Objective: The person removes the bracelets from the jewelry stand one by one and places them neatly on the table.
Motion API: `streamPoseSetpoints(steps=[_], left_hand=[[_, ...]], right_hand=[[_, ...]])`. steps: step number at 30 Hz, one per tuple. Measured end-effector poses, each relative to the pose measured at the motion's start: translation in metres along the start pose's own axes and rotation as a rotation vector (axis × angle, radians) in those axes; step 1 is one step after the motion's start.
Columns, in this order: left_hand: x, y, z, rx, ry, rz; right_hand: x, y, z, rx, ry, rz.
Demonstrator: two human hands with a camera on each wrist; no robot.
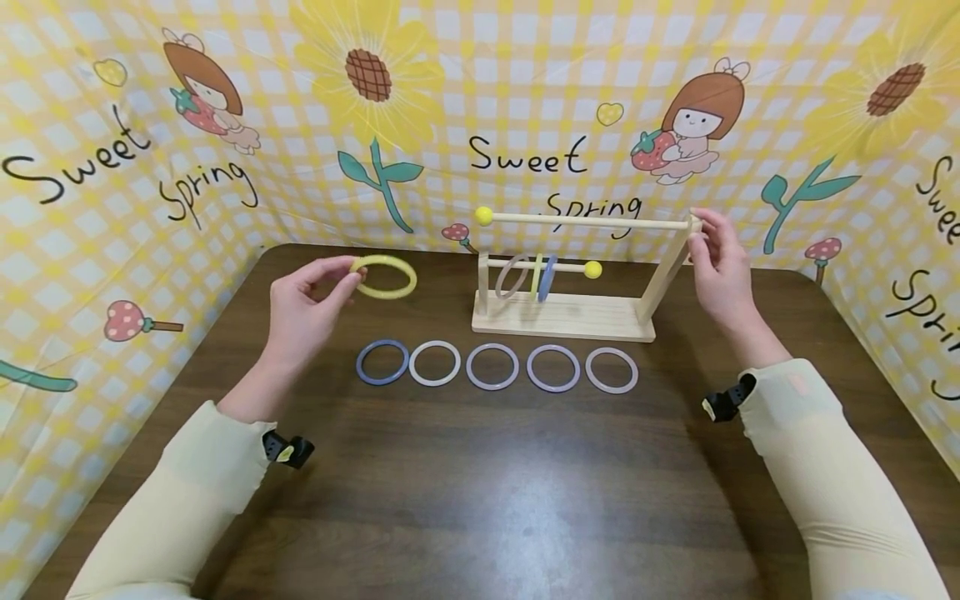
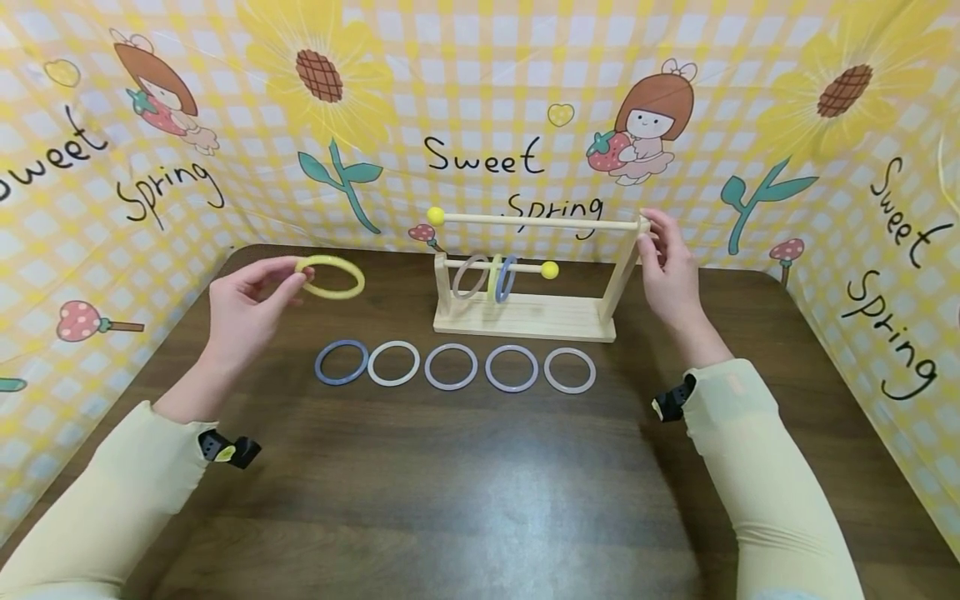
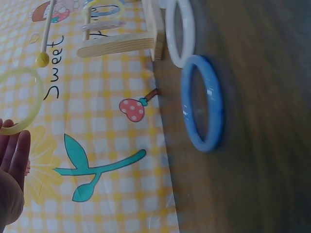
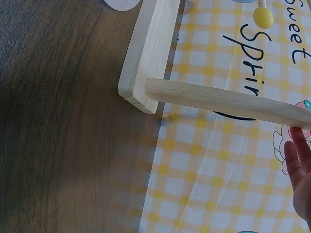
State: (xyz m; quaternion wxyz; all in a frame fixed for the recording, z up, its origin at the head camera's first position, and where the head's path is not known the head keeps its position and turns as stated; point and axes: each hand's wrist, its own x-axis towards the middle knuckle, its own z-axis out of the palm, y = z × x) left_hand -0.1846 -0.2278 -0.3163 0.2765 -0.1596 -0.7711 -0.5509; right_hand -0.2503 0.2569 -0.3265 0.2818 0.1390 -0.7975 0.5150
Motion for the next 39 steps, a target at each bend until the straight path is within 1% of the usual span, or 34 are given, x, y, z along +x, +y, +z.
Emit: streamPoseSetpoints(steps=[5,11,14,16,20,24,26,29,33,39], left_hand=[[-0.015,-0.002,-0.01,0.112,-0.074,-0.001],[-0.033,0.002,-0.018,0.243,-0.177,0.045],[-0.041,-0.003,-0.024,0.288,-0.246,0.021],[-0.045,-0.009,-0.029,0.288,-0.312,-0.02],[-0.051,-0.02,-0.038,0.248,-0.461,-0.111],[-0.058,-0.026,-0.043,0.218,-0.573,-0.165],[-0.06,-0.029,-0.043,0.211,-0.617,-0.181],[-0.063,-0.031,-0.045,0.225,-0.679,-0.202],[-0.065,-0.035,-0.045,0.242,-0.753,-0.226],[-0.066,-0.039,-0.044,0.22,-0.851,-0.274]], right_hand=[[-0.001,0.001,-0.001,0.006,0.0,-0.009],[-0.001,0.001,-0.001,0.007,-0.001,-0.012],[-0.001,0.0,-0.001,0.007,-0.003,-0.009],[-0.001,-0.001,-0.001,0.007,-0.003,-0.008],[0.0,-0.001,-0.001,0.008,-0.001,-0.004],[-0.001,-0.005,0.0,0.013,-0.004,0.006],[-0.001,-0.006,-0.001,0.013,-0.005,0.011],[-0.002,-0.007,0.0,0.011,-0.007,0.013],[-0.001,-0.001,0.0,0.009,-0.003,0.001],[0.0,0.001,-0.001,0.012,0.001,-0.014]])
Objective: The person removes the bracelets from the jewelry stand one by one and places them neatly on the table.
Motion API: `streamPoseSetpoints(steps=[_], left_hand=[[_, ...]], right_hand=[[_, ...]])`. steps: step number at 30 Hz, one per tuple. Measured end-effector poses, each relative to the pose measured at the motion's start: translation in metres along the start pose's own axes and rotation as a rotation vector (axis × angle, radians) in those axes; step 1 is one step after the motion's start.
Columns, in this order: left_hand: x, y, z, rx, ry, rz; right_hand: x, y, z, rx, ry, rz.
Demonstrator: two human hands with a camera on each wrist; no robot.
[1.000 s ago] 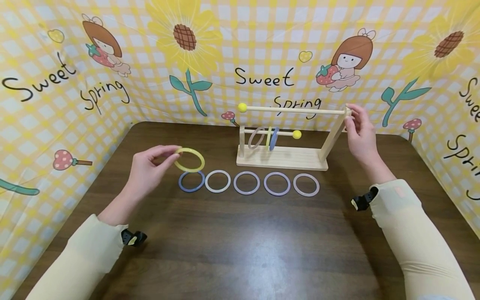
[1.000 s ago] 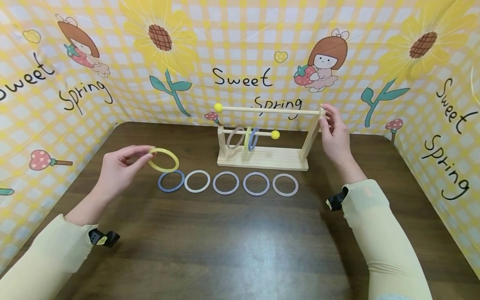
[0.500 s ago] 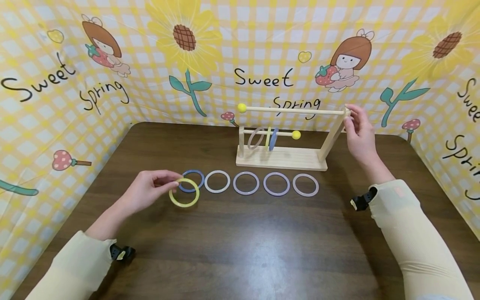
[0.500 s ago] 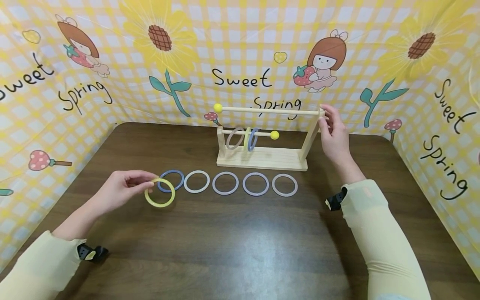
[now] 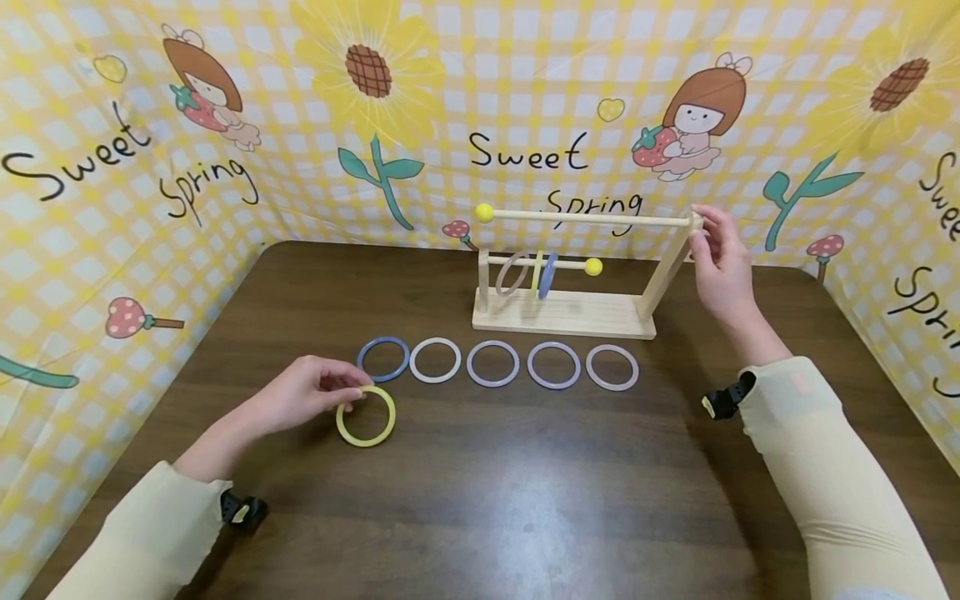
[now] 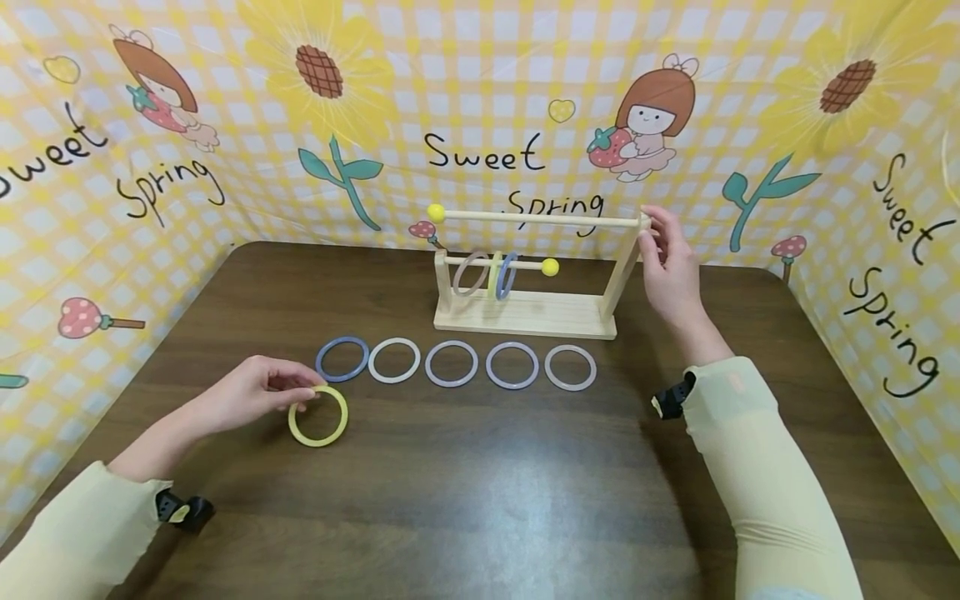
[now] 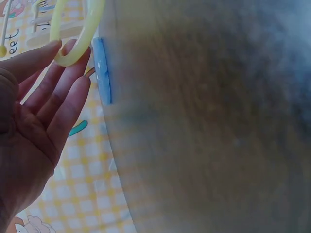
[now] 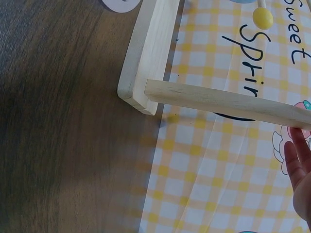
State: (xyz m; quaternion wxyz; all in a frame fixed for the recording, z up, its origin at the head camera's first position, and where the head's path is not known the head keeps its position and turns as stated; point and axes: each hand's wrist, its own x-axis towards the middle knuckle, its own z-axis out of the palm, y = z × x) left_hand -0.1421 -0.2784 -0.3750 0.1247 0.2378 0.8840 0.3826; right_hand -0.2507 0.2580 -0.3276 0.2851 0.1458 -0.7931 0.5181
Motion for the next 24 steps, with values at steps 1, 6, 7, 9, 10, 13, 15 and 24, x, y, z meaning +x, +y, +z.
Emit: streamPoseSetpoints(steps=[1,6,7,9,10,13,15,24], left_hand=[[0.001,-0.001,0.0,0.0,-0.014,-0.004],[0.006,-0.003,-0.001,0.034,-0.047,0.012],[0.008,-0.004,-0.001,0.046,-0.05,0.016],[0.01,-0.004,-0.001,0.07,-0.057,0.014],[0.011,-0.005,-0.001,0.086,-0.06,0.009],[0.014,-0.004,-0.002,0.134,-0.052,-0.008],[0.015,-0.004,-0.002,0.178,-0.036,-0.012],[0.018,-0.012,0.003,0.264,0.011,0.087]], right_hand=[[0.0,0.0,0.0,0.0,0.0,-0.002],[0.001,0.001,0.0,-0.006,-0.004,0.0],[0.001,0.001,0.0,-0.01,-0.003,0.002],[0.001,0.0,0.0,-0.016,-0.001,0.005],[0.0,-0.001,0.0,-0.018,-0.001,0.007],[0.0,0.0,0.0,-0.014,-0.001,0.009],[0.0,0.0,0.0,-0.01,-0.001,0.01],[0.001,0.0,0.0,-0.02,-0.007,0.021]])
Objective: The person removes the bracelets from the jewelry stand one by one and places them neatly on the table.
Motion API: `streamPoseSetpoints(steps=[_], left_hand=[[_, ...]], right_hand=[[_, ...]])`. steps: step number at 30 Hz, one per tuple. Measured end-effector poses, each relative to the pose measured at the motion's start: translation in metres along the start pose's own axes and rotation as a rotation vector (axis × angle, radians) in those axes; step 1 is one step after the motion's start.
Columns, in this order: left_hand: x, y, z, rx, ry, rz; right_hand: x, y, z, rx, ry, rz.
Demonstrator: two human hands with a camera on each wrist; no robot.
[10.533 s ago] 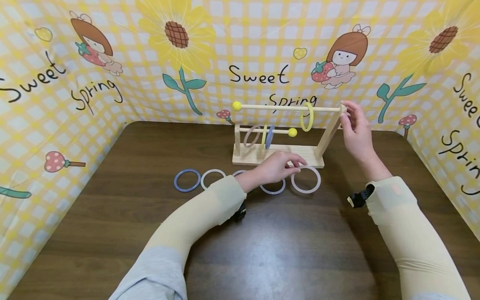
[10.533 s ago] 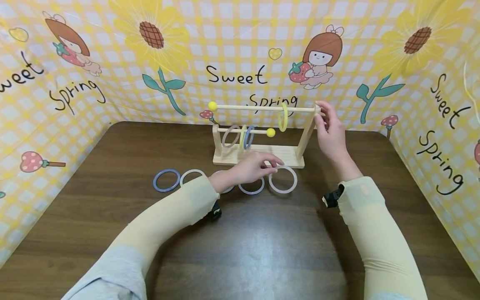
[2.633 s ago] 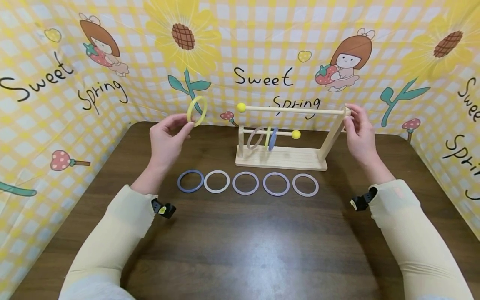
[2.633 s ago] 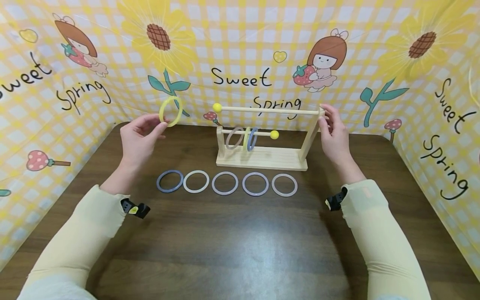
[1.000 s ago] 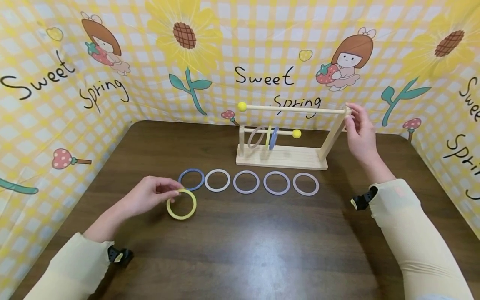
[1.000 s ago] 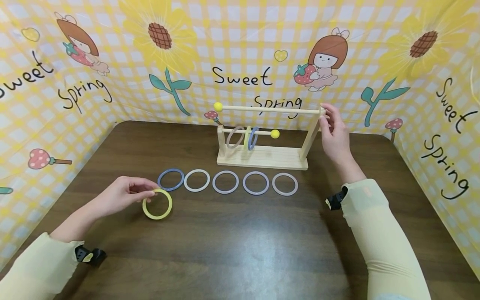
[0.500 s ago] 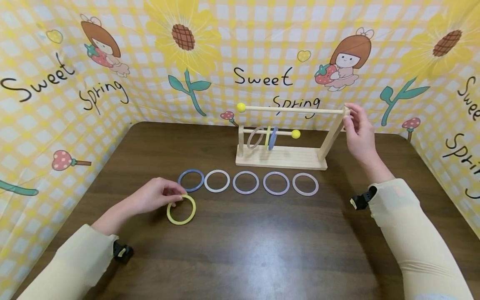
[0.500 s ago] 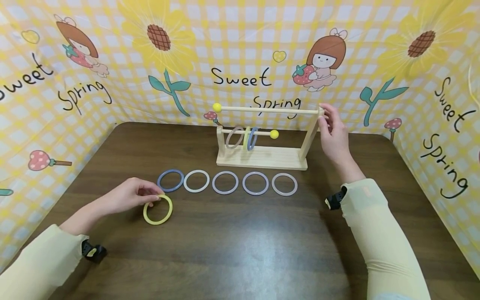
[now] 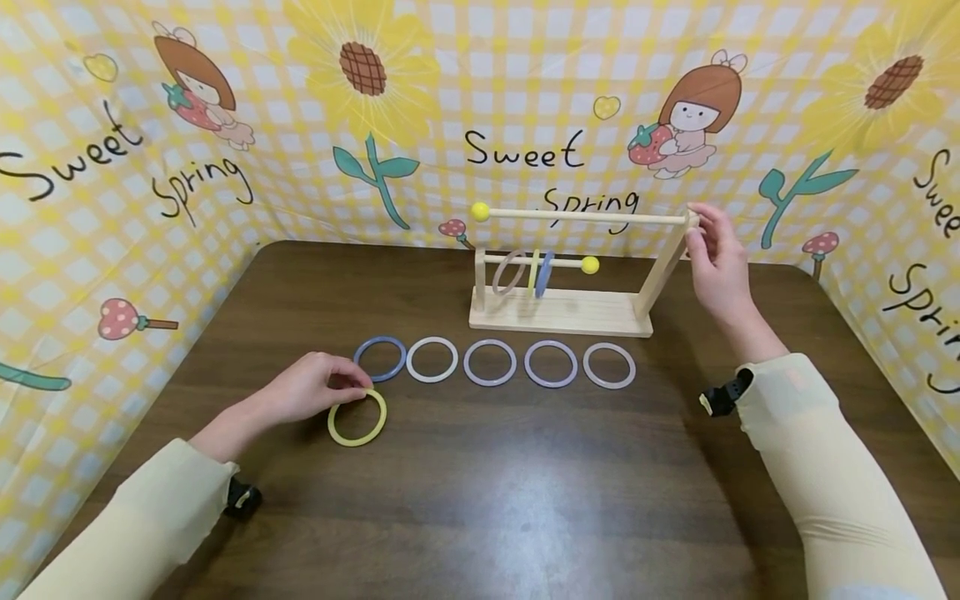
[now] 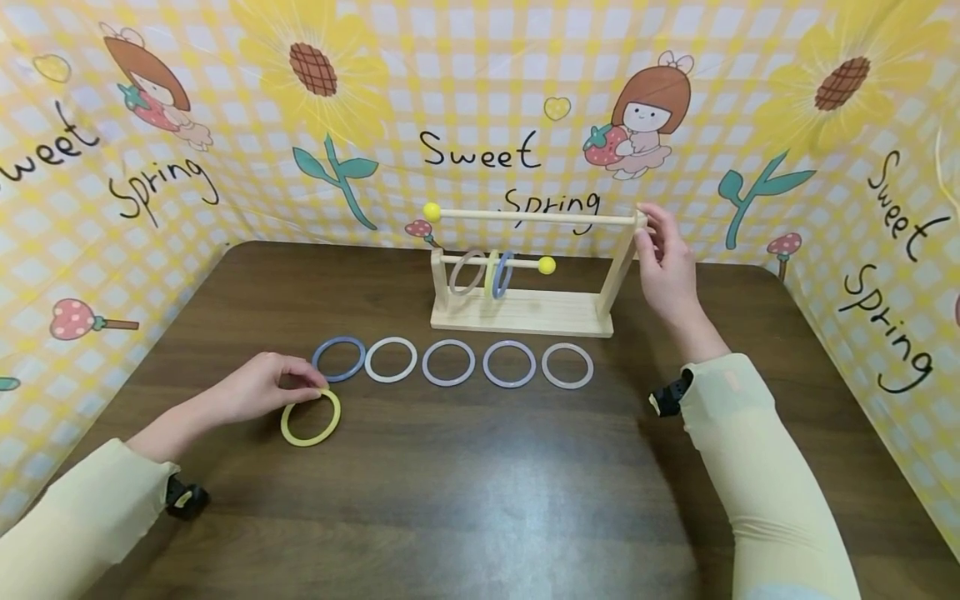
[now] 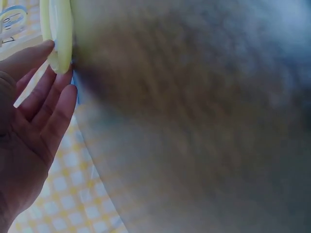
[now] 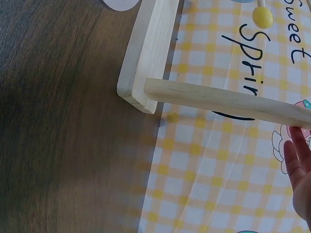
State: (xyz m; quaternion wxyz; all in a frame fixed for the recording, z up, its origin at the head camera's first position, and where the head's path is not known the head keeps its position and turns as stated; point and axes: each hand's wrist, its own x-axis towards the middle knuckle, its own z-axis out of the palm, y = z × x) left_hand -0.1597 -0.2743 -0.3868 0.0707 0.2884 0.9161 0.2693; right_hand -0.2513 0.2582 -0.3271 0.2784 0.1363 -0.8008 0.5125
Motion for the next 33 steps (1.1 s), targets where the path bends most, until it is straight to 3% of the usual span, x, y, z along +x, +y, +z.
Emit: streamPoseSetpoints(steps=[10,19,26,33], left_hand=[[0.0,-0.004,0.002,0.01,0.009,0.036],[0.001,-0.002,-0.003,0.021,0.024,0.006],[0.007,0.015,-0.011,-0.023,0.12,0.009],[0.032,0.041,-0.005,-0.081,0.221,0.108]], right_hand=[[-0.001,-0.004,-0.001,-0.002,-0.017,0.025],[-0.008,-0.038,0.0,0.02,-0.024,-0.004],[-0.007,-0.034,0.0,0.012,-0.026,0.012],[-0.008,-0.033,0.0,0.02,-0.017,-0.014]])
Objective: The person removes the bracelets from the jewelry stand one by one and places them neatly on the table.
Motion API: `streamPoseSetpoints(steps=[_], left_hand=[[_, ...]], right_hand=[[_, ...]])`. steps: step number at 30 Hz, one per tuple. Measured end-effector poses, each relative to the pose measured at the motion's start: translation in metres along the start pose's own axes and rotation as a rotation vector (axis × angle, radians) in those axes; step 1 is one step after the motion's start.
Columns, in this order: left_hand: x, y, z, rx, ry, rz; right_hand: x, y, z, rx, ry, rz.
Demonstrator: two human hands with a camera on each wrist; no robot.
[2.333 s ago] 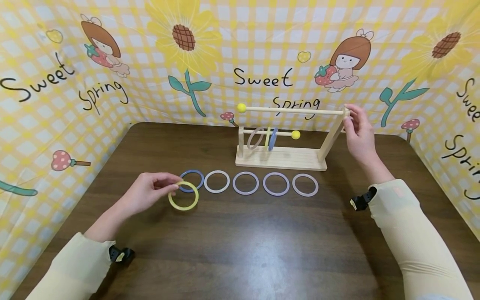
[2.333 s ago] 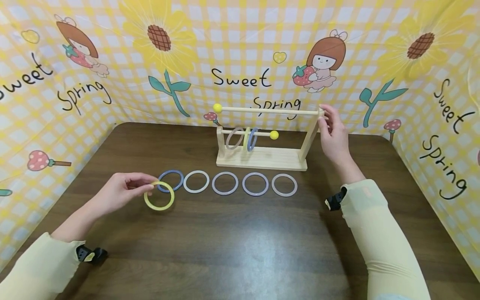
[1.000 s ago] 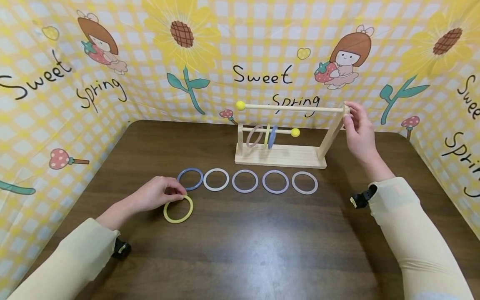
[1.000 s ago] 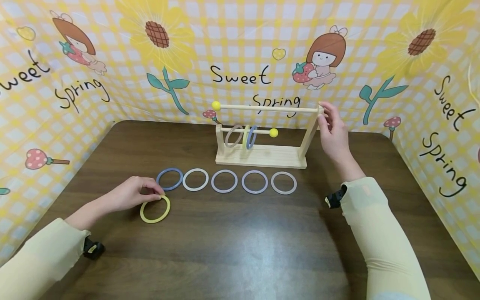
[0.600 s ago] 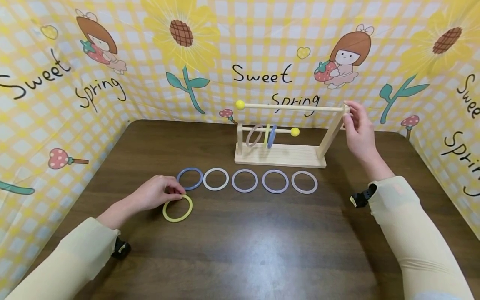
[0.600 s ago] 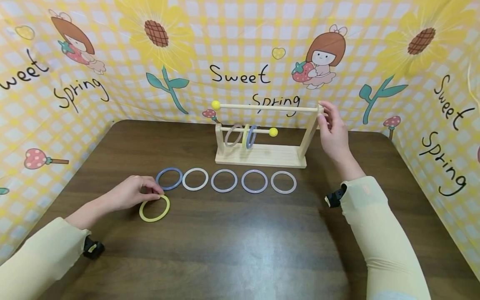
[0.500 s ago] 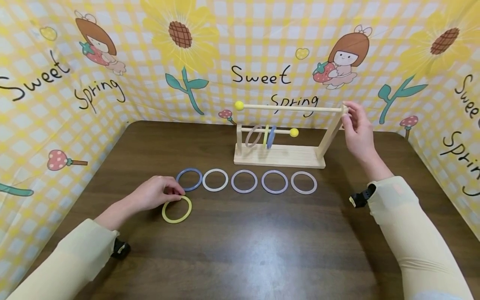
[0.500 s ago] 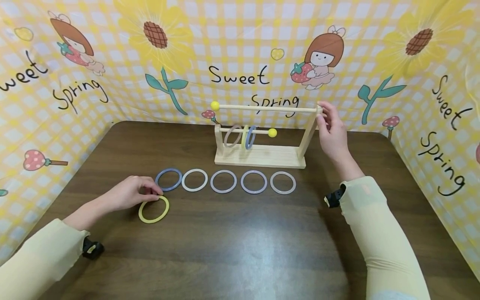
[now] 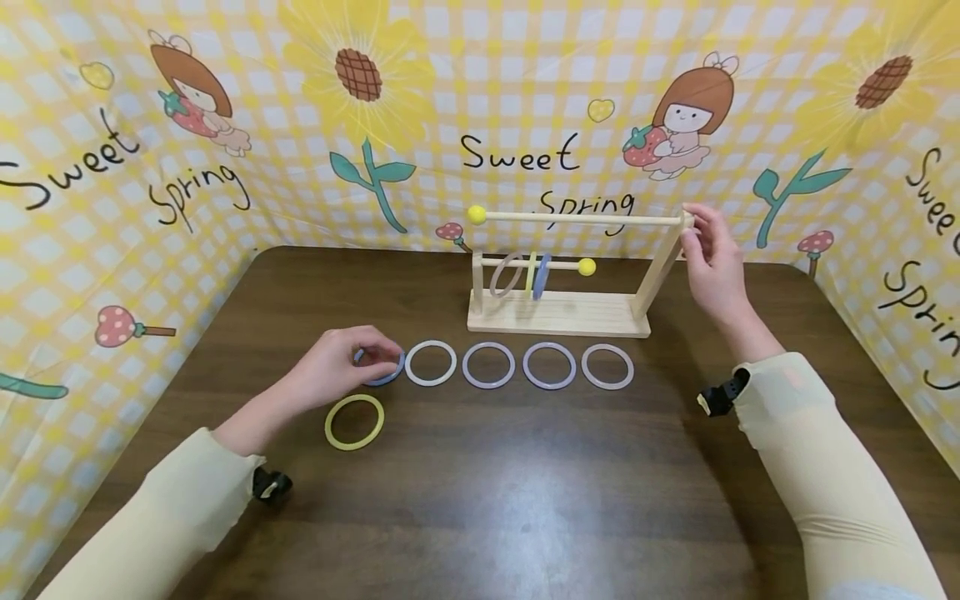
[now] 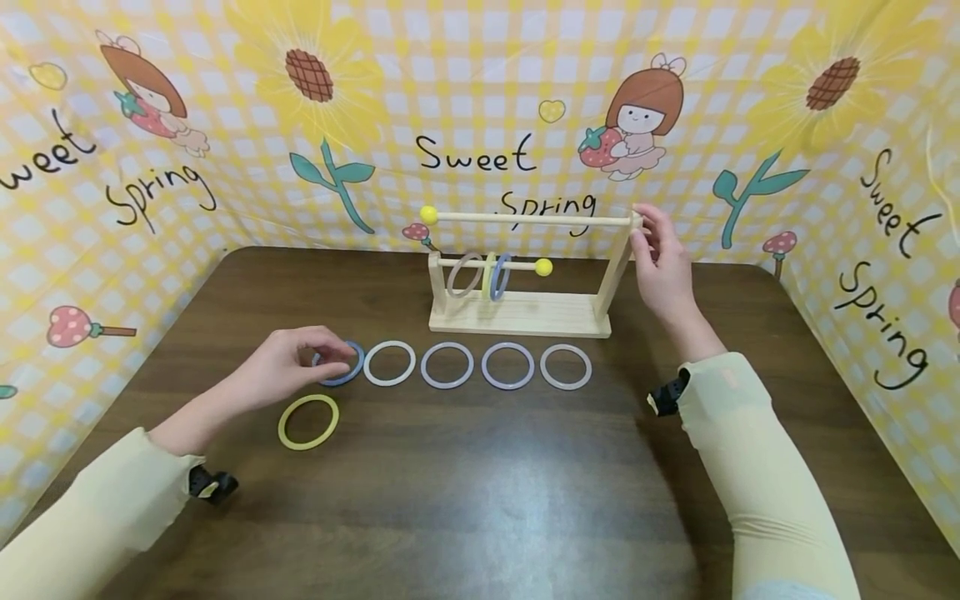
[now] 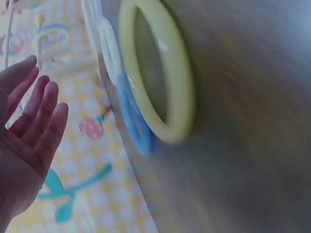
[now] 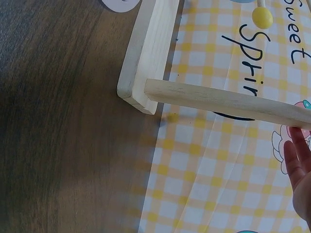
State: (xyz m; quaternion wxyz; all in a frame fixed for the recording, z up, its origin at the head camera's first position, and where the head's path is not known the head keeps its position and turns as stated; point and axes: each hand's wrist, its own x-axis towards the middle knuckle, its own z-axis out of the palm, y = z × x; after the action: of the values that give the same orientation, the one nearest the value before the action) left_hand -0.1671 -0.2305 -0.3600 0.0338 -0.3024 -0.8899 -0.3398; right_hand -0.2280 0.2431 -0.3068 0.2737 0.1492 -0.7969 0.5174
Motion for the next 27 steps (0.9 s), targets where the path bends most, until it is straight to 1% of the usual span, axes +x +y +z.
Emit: streamPoseSetpoints(steps=[4,9,13,17,21,27], left_hand=[[0.019,0.018,0.009,-0.049,-0.009,0.044],[0.045,0.038,0.021,-0.094,0.002,0.076],[0.067,0.05,0.032,-0.109,0.022,0.12],[0.087,0.057,0.043,-0.107,0.041,0.138],[0.102,0.064,0.051,-0.141,0.069,0.127],[0.118,0.071,0.06,-0.207,0.136,0.073]], right_hand=[[-0.002,-0.004,0.001,-0.005,-0.007,-0.014],[-0.003,-0.005,0.001,-0.008,-0.008,0.003],[-0.002,-0.005,0.0,-0.016,-0.008,-0.008],[-0.002,-0.004,-0.001,-0.023,-0.012,-0.012],[-0.002,-0.003,-0.001,-0.018,-0.014,-0.003],[-0.001,-0.002,-0.001,-0.014,-0.014,-0.01]])
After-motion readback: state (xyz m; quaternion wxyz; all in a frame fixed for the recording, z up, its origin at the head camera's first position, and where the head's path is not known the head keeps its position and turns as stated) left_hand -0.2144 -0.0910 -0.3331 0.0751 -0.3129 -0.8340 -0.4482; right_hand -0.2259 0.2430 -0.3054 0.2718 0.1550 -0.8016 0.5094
